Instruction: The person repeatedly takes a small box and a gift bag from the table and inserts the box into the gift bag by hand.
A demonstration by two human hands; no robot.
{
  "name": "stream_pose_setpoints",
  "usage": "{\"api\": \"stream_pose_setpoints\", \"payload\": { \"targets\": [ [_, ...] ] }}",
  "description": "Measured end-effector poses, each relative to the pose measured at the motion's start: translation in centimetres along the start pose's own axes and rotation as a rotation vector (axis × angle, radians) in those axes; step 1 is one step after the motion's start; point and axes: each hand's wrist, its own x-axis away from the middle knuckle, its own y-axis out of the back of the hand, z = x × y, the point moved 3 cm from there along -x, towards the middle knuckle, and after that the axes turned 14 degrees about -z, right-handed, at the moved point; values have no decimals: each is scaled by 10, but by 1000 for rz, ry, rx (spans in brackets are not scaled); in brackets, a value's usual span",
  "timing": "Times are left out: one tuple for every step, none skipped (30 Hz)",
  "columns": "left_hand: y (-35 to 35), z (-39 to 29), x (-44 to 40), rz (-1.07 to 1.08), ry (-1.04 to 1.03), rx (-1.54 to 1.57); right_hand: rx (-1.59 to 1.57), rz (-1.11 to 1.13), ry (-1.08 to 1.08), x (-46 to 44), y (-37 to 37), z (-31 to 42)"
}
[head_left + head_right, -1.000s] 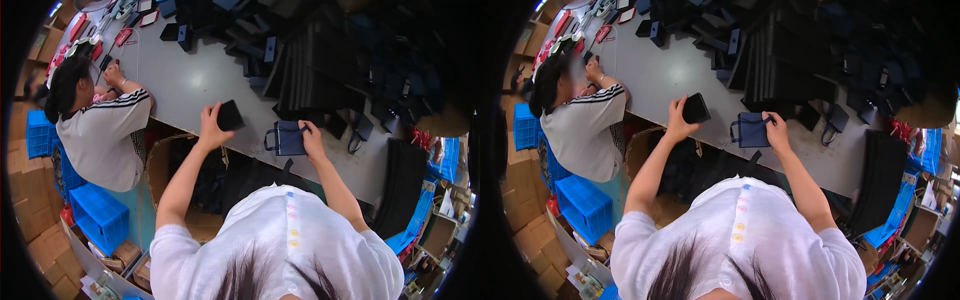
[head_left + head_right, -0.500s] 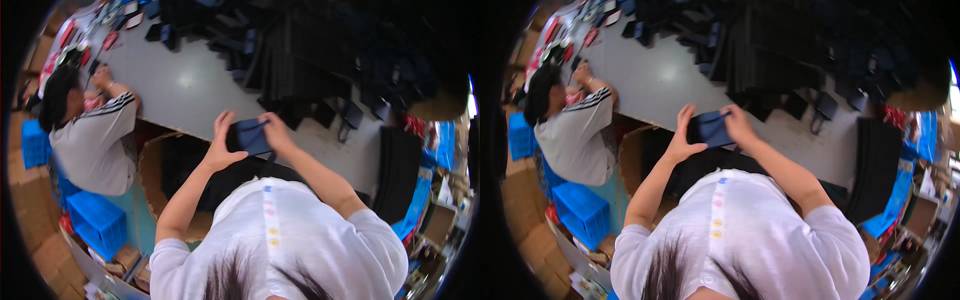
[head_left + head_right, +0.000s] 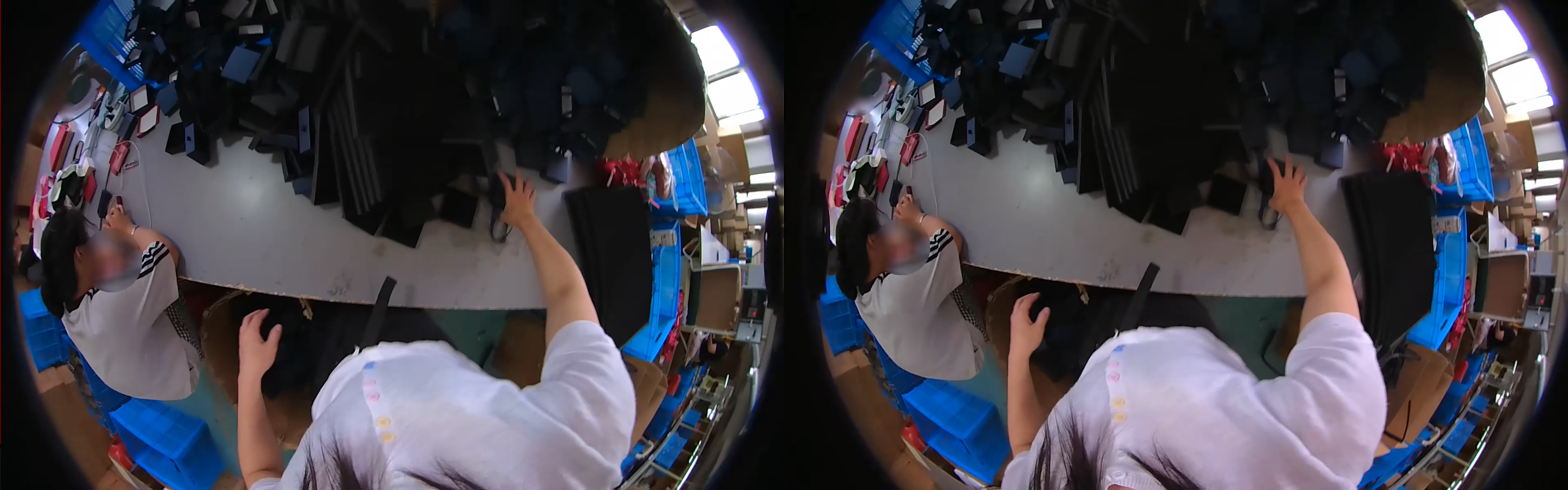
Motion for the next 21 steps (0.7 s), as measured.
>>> {"api": "stream_pose_setpoints", "payload": {
  "targets": [
    [-13, -17, -4, -3, -85, 20, 15, 125, 25, -8, -13, -3],
    [-24, -35, -11, 56, -146, 33, 25, 259, 49, -13, -26, -5],
    [-33, -53, -16, 96, -184, 42, 1, 385, -1, -22, -30, -6],
    [-38, -73, -19, 121, -201, 13, -83, 376, -122, -16, -36, -8],
    [-43, -91, -21, 112, -249, 20, -168, 361, -242, -7, -44, -8],
    [-49, -107, -24, 114, -297, 24, -361, 417, -230, 6, -56, -10],
    [-54, -126, -25, 136, -352, 69, -549, 471, -207, 21, -63, -6],
    [-68, -135, -26, 186, -370, 147, -939, 713, -455, 40, -27, 18],
    [-83, -146, -25, 230, -421, 191, -1316, 968, -708, 63, 20, 52],
    [-94, -163, -23, 293, -434, 249, -1501, 1053, -660, 78, 14, 75],
    [-103, -179, -23, 245, -511, 328, -1525, 1043, -642, 85, 69, 109],
    [-110, -193, -23, 163, -578, 382, -1635, 1021, -510, 89, 104, 140],
    [-111, -201, -24, 83, -644, 433, -1539, 1065, -421, 90, 125, 163],
    [-109, -202, -30, 68, -628, 423, -1674, 882, -333, 94, 131, 185],
    [-104, -202, -38, 21, -626, 450, -1730, 702, -253, 90, 137, 198],
    [-97, -198, -43, -28, -625, 475, -1780, 520, -173, 85, 152, 211],
    [-90, -193, -45, -91, -609, 434, -1517, 360, -80, 78, 168, 217],
    [-87, -187, -46, -106, -591, 424, -1249, 201, 9, 67, 188, 224],
    [-85, -181, -47, -140, -587, 404, -1303, -140, 201, 64, 195, 235],
    [-81, -176, -49, -167, -584, 384, -1311, -124, 211, 62, 198, 246],
    [-78, -172, -53, -212, -560, 400, -1358, -212, 254, 60, 207, 255]
  ]
}}
